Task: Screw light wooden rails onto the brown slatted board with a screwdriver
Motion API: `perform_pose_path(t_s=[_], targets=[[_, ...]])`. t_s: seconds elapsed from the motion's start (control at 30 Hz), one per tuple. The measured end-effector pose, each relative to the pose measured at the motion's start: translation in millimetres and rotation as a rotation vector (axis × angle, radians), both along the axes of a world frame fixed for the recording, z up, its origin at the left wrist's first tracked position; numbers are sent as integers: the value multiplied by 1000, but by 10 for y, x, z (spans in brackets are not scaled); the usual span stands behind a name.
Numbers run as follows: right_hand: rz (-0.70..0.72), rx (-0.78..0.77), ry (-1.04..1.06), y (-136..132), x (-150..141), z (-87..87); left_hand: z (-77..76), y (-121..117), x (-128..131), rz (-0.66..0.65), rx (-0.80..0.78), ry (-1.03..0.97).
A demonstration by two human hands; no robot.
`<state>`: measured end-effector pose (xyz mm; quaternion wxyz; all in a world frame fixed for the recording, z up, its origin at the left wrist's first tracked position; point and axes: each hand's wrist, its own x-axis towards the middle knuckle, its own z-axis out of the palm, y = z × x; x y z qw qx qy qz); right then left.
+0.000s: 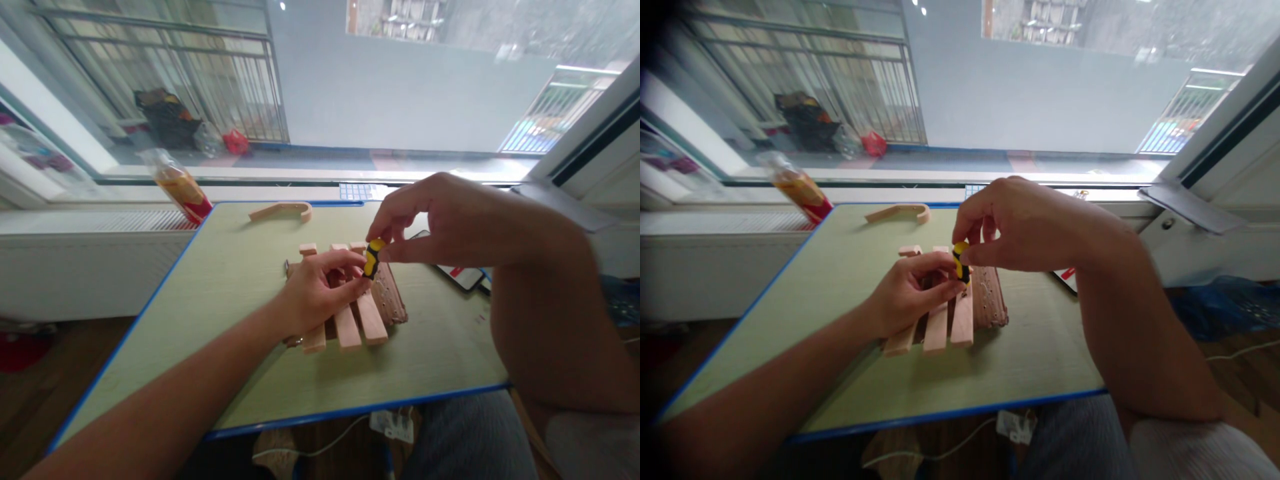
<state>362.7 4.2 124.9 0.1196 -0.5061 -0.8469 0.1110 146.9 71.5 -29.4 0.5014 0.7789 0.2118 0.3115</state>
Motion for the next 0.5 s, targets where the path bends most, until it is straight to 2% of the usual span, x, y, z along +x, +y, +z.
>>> perform_pose_path(t_s=[0.23,0.5], targets=[[-57,-10,2,-9,-23,2,16,-9,-5,-1,3,14],[-54,7,14,-10,-40,-18,67,-33,14,-12,-18,-8]])
